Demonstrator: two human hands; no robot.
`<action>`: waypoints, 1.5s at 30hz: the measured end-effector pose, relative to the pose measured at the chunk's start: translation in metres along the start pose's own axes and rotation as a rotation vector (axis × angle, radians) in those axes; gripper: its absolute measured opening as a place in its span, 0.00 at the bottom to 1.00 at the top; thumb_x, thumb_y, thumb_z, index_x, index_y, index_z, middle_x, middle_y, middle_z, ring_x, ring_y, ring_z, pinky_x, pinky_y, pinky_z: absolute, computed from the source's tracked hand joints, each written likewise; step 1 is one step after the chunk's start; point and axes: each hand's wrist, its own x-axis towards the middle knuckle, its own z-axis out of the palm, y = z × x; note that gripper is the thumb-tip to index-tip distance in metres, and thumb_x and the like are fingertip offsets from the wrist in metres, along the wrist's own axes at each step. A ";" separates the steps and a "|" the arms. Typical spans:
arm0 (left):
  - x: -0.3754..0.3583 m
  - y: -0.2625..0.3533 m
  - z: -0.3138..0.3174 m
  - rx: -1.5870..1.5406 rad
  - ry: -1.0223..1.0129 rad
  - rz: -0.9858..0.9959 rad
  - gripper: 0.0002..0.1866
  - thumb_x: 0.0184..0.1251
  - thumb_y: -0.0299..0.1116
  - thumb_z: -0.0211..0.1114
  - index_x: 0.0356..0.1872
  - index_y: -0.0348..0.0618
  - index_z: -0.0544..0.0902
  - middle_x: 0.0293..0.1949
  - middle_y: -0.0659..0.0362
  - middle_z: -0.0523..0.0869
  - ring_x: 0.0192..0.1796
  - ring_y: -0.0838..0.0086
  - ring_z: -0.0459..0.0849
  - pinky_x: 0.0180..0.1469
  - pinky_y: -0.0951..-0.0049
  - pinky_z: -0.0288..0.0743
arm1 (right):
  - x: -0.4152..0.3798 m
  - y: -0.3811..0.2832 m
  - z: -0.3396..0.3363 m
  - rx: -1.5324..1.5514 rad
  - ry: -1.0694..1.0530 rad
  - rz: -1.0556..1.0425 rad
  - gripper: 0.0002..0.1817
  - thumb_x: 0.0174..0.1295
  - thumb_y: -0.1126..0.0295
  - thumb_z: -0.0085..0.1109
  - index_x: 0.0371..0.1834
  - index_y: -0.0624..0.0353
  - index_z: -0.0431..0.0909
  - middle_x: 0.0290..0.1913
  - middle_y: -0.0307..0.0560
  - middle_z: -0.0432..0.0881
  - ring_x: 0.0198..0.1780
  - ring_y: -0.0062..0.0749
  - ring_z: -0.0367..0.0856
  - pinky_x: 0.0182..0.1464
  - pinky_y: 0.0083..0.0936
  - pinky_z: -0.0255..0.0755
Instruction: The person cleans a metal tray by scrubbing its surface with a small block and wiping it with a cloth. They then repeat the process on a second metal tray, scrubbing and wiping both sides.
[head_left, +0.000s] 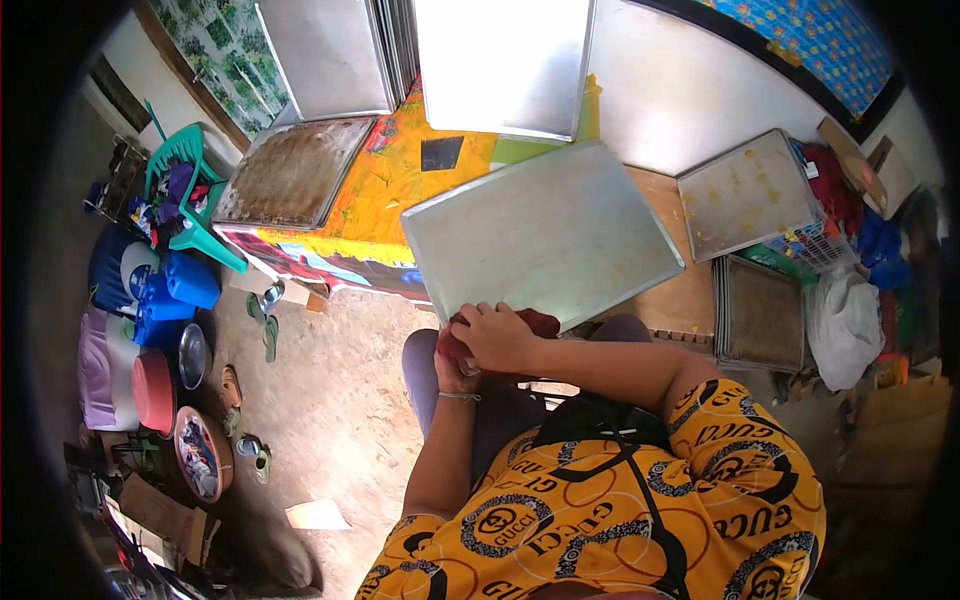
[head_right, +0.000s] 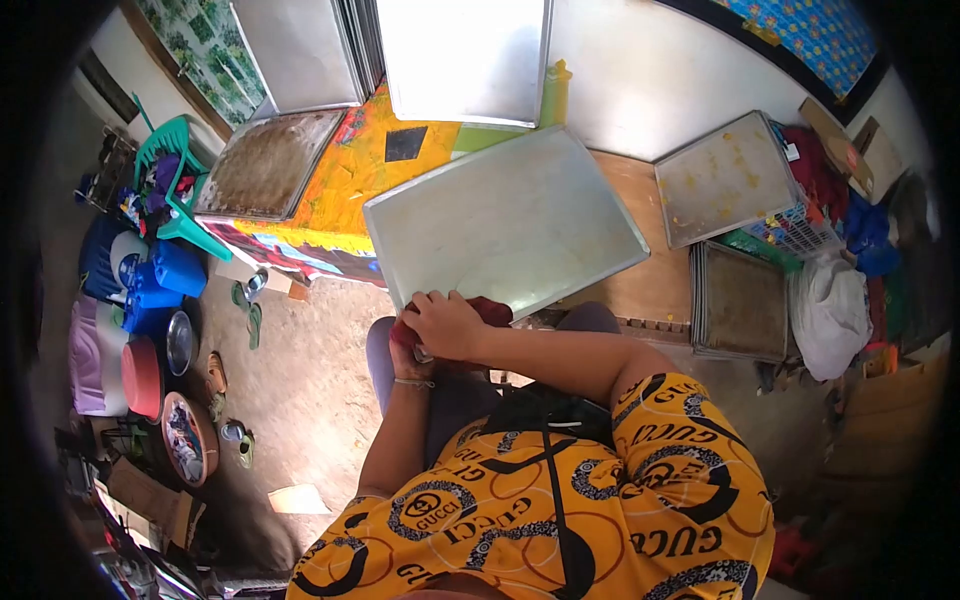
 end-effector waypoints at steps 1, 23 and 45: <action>0.000 -0.001 0.004 -0.025 0.023 -0.012 0.19 0.72 0.44 0.49 0.57 0.45 0.72 0.52 0.53 0.79 0.55 0.61 0.78 0.59 0.58 0.71 | 0.006 0.005 0.000 -0.017 0.006 0.027 0.17 0.52 0.57 0.60 0.41 0.53 0.77 0.42 0.46 0.74 0.43 0.39 0.78 0.39 0.39 0.73; -0.010 -0.003 0.019 0.309 0.065 0.151 0.23 0.66 0.28 0.53 0.63 0.41 0.65 0.56 0.49 0.75 0.56 0.58 0.77 0.59 0.60 0.74 | -0.041 0.029 -0.023 0.109 -0.165 -0.210 0.18 0.50 0.51 0.63 0.40 0.48 0.79 0.49 0.47 0.73 0.50 0.42 0.75 0.48 0.41 0.69; -0.009 0.003 0.013 0.408 0.122 0.127 0.28 0.59 0.21 0.53 0.64 0.41 0.64 0.55 0.51 0.75 0.55 0.59 0.77 0.57 0.59 0.75 | -0.179 0.253 -0.193 1.162 1.005 0.924 0.32 0.57 0.50 0.65 0.56 0.64 0.72 0.48 0.48 0.80 0.48 0.33 0.80 0.51 0.30 0.74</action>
